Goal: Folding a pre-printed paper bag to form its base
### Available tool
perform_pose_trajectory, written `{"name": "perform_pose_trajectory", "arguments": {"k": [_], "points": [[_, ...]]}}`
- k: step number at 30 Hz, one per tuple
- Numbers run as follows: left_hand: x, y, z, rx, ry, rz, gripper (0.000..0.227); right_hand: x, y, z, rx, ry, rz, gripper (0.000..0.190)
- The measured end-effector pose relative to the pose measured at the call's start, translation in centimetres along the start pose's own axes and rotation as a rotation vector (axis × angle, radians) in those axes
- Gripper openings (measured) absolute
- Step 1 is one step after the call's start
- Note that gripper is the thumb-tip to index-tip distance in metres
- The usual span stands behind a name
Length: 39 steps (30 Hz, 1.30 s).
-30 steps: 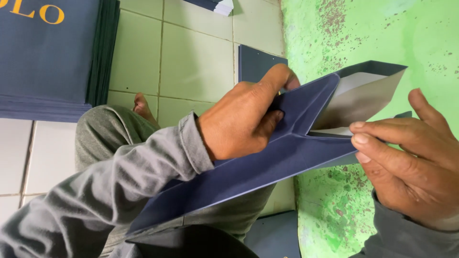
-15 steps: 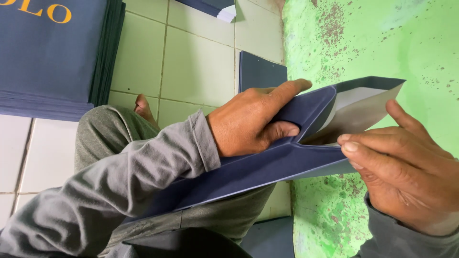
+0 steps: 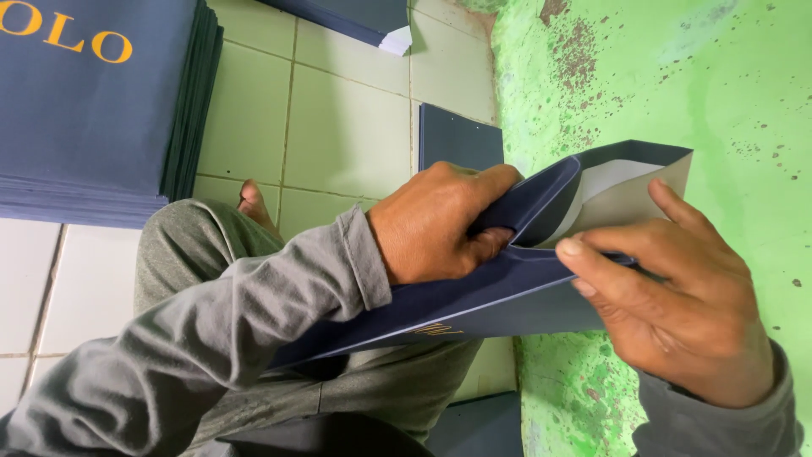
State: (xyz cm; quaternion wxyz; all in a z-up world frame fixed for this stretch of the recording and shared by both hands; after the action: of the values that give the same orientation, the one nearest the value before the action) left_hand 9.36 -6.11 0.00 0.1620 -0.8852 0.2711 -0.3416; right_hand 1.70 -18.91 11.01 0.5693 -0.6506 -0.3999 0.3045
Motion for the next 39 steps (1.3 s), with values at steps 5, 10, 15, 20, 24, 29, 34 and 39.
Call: {"name": "perform_pose_trajectory", "arguments": {"k": [5, 10, 15, 20, 24, 29, 34, 39], "points": [[0.6, 0.9, 0.1, -0.015, -0.042, 0.039, 0.022, 0.8, 0.0, 0.2, -0.134, -0.039, 0.092, 0.042], [1.1, 1.6, 0.4, 0.019, -0.050, 0.062, 0.021, 2.4, -0.3, 1.1, -0.225, -0.115, 0.165, 0.033], [1.5, 2.1, 0.4, 0.024, 0.025, 0.066, 0.018, 2.8, -0.3, 1.1, -0.215, -0.110, 0.193, 0.032], [1.2, 2.1, -0.4, -0.126, 0.181, 0.119, 0.003, 3.6, 0.1, 1.0, -0.183, -0.112, 0.224, 0.029], [0.2, 1.3, -1.3, -0.410, 0.261, 0.231, 0.022, 3.4, 0.5, 0.5, -0.118, -0.093, 0.194, 0.040], [-1.3, 0.7, -1.3, -0.552, 0.163, 0.311, 0.025, 3.3, 0.5, 0.2, -0.175, -0.059, 0.149, 0.034], [-1.7, 0.9, -0.8, -0.471, 0.204, 0.214, 0.031, 4.0, 0.0, -0.1, -0.174, -0.044, 0.103, 0.021], [-2.1, 0.9, -0.7, -0.427, 0.226, 0.129, 0.046, 3.8, -0.3, -2.0, -0.245, -0.015, 0.091, 0.039]]}}
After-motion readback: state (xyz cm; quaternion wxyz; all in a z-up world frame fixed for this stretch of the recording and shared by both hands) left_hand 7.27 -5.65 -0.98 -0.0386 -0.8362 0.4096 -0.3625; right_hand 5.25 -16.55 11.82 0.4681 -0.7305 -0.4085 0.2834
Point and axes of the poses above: each hand's wrist, its own x-axis towards the middle knuckle, its own y-axis out of the palm, z = x × y, the point moved 7 cm from there along x, towards the middle knuckle, and after that the axes turned 11 degrees about z, right-handed, at the moved point
